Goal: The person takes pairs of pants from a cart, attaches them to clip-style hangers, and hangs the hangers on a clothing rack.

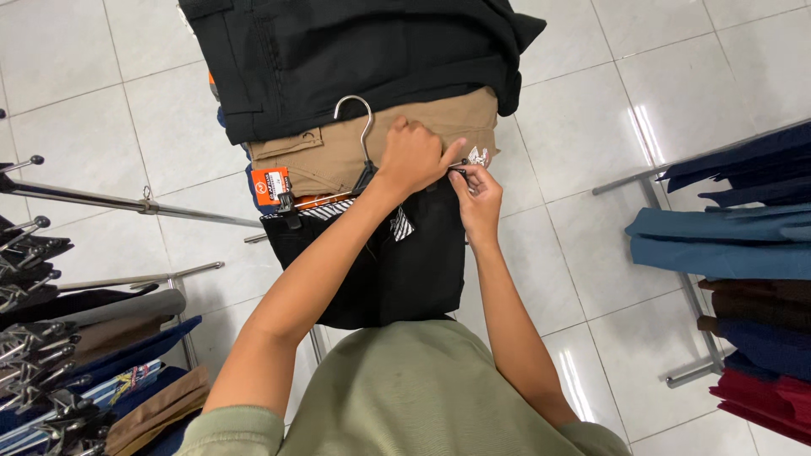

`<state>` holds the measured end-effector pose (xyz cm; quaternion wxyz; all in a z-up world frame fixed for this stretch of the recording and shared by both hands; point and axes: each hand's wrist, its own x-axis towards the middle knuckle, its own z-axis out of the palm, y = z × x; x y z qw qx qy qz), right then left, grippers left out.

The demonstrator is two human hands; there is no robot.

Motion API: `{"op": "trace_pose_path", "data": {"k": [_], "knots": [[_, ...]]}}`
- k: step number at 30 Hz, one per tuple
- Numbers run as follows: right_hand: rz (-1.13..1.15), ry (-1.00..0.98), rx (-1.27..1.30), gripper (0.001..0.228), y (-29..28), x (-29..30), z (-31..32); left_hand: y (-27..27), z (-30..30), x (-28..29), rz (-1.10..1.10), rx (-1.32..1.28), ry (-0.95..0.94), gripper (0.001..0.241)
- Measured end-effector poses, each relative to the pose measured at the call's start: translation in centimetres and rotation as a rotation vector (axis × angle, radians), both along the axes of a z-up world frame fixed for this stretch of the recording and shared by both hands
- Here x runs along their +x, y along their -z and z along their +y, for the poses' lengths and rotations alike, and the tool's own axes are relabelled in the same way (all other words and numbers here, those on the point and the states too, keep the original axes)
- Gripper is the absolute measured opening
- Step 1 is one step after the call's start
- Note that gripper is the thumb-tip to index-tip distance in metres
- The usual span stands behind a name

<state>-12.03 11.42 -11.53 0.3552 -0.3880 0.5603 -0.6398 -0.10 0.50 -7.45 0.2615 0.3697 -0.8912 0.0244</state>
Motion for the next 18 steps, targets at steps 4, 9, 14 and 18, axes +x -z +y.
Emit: {"op": "trace_pose_path", "data": {"k": [4, 9, 14, 18], "knots": [[0.016, -0.065, 0.045, 0.007, -0.7, -0.7, 0.7, -3.3, 1.1, 0.6, -0.013, 0.258, -0.006, 0.076], [0.21, -0.077, 0.096, 0.015, -0.1, -2.4, 1.7, -5.3, 1.2, 4.7, 0.075, 0.202, 0.0, 0.043], [0.518, 0.011, 0.058, 0.021, -4.7, -2.7, 1.8, -6.5, 4.9, 14.4, 0.248, 0.135, -0.131, 0.026], [0.943, -0.275, -0.173, 0.035, -6.4, -1.7, 0.0, -5.9, 9.6, 19.8, 0.202, 0.147, -0.366, 0.044]]}}
